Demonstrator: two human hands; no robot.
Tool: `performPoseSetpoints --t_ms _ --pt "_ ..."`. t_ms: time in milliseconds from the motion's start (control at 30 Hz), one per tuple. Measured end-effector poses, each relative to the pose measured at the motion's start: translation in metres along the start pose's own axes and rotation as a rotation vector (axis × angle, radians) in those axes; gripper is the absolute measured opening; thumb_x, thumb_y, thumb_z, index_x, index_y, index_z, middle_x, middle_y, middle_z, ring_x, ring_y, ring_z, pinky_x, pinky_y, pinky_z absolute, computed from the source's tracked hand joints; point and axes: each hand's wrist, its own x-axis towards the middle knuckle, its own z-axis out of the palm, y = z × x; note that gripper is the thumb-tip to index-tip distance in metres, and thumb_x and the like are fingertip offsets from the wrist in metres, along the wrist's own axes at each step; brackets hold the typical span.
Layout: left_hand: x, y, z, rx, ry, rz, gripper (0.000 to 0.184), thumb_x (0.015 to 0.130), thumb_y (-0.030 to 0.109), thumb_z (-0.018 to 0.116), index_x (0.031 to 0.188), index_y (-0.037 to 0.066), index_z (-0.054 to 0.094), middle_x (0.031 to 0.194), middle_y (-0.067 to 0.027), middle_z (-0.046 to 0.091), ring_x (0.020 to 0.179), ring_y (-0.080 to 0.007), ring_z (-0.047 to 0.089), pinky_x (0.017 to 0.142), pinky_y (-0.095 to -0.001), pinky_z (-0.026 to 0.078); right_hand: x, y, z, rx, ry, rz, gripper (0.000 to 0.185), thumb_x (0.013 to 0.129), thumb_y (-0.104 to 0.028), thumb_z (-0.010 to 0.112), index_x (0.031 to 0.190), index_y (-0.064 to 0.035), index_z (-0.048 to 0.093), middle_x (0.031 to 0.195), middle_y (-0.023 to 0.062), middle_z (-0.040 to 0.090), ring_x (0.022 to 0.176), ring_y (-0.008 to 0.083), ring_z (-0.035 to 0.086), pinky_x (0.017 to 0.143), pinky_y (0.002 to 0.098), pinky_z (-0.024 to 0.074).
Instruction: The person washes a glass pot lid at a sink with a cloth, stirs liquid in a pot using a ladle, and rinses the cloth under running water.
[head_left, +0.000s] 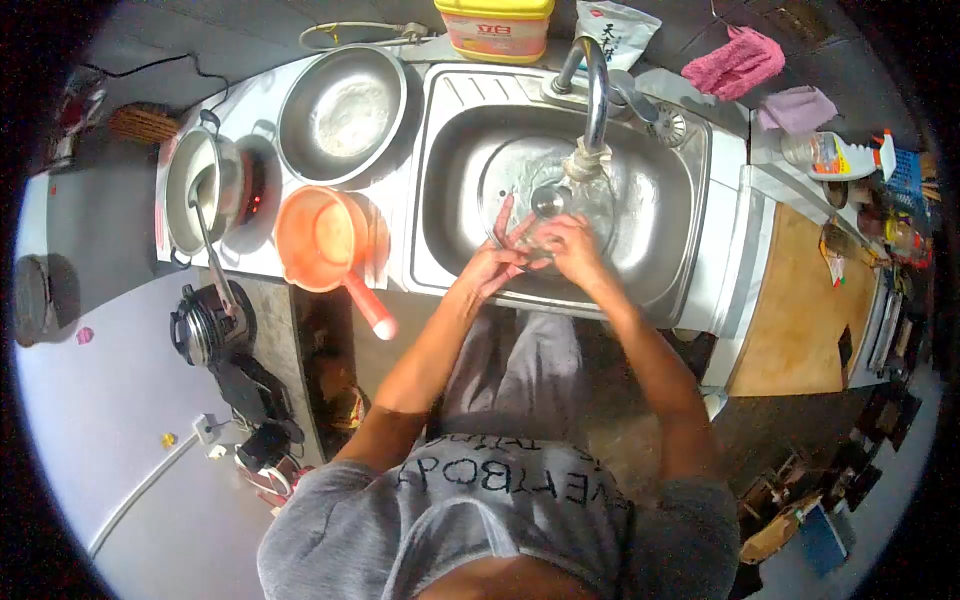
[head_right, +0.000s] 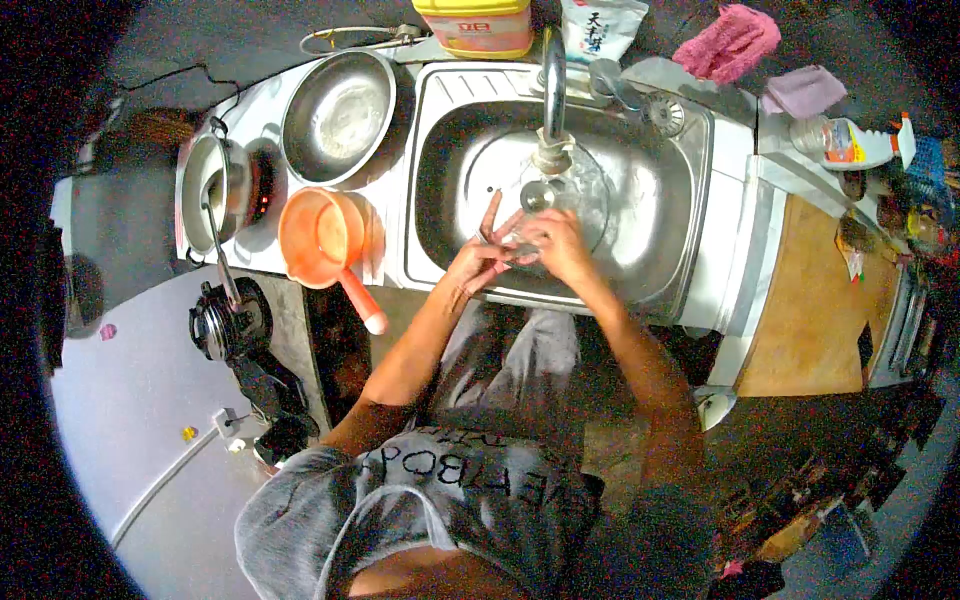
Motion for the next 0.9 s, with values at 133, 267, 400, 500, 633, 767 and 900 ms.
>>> performPoseSetpoints --t_ms 133,267,400,500,633,767,900 --pt "0.000 0.006 0.005 0.084 -0.023 -0.003 0.105 0.062 -0.022 0.040 0.142 0.037 0.007 0.147 -0.0119 0.012 0.126 -0.0319 0.035 0.090 -0.0450 0.047 0.008 0.034 -0.032 -0.389 0.110 0.081 0.025 0.067 0.004 0.059 0.086 -0.0107 0.064 0.093 0.0059 0.061 0.098 0.0275 0.051 0.090 0.0402 0.0341" --pt "0.002 -0.006 0.008 0.063 -0.044 -0.057 0.105 0.062 -0.021 0.041 0.141 0.038 0.007 0.148 -0.0117 0.010 0.125 -0.0312 0.037 0.089 -0.0457 0.048 0.074 0.046 -0.020 -0.359 0.518 0.012 0.026 0.070 -0.002 0.060 0.095 -0.0075 0.060 0.093 0.0078 0.061 0.095 0.0283 0.051 0.087 0.0389 0.0382" --pt "0.005 -0.007 0.015 0.047 -0.045 -0.058 0.099 0.065 -0.019 0.044 0.142 0.033 0.009 0.146 -0.0130 0.017 0.124 -0.0321 0.038 0.092 -0.0486 0.044 0.088 0.017 0.022 0.324 0.364 0.035 0.026 0.079 -0.010 0.059 0.105 -0.0041 0.056 0.099 0.0110 0.061 0.094 0.0284 0.057 0.085 0.0362 0.0438" --pt "0.014 -0.011 -0.034 0.097 0.038 -0.140 0.096 0.066 -0.017 0.047 0.143 0.028 0.010 0.143 -0.0137 0.025 0.124 -0.0332 0.038 0.095 -0.0517 0.040 0.057 -0.019 0.020 -0.108 0.091 -0.357 0.042 0.069 -0.005 0.060 0.110 -0.0043 0.057 0.107 0.0126 0.060 0.103 0.0279 0.054 0.089 0.0349 0.0432" --pt "0.001 -0.003 0.011 0.054 0.083 -0.092 0.094 0.067 -0.016 0.046 0.143 0.027 0.011 0.143 -0.0132 0.026 0.124 -0.0342 0.038 0.095 -0.0519 0.040 0.065 -0.008 0.018 -0.236 0.081 -0.511 0.047 0.068 -0.006 0.059 0.114 -0.0045 0.055 0.110 0.0147 0.059 0.104 0.0283 0.053 0.090 0.0347 0.0428" --pt "-0.002 -0.004 0.013 0.073 -0.057 -0.008 0.103 0.063 -0.020 0.042 0.142 0.036 0.006 0.146 -0.0116 0.017 0.125 -0.0322 0.037 0.093 -0.0501 0.043 0.091 0.064 0.020 -0.183 0.203 -0.040 0.036 0.076 -0.003 0.052 0.111 -0.0021 0.050 0.109 0.0152 0.055 0.104 0.0316 0.051 0.089 0.0394 0.0415" --pt "0.000 -0.002 0.011 0.019 -0.005 0.094 0.105 0.062 -0.020 0.042 0.142 0.038 0.006 0.148 -0.0117 0.010 0.128 -0.0342 0.033 0.092 -0.0482 0.045 0.062 0.068 -0.026 -0.698 0.276 -0.129 0.030 0.072 -0.002 0.054 0.102 -0.0019 0.052 0.100 0.0157 0.054 0.096 0.0359 0.051 0.084 0.0416 0.0423"
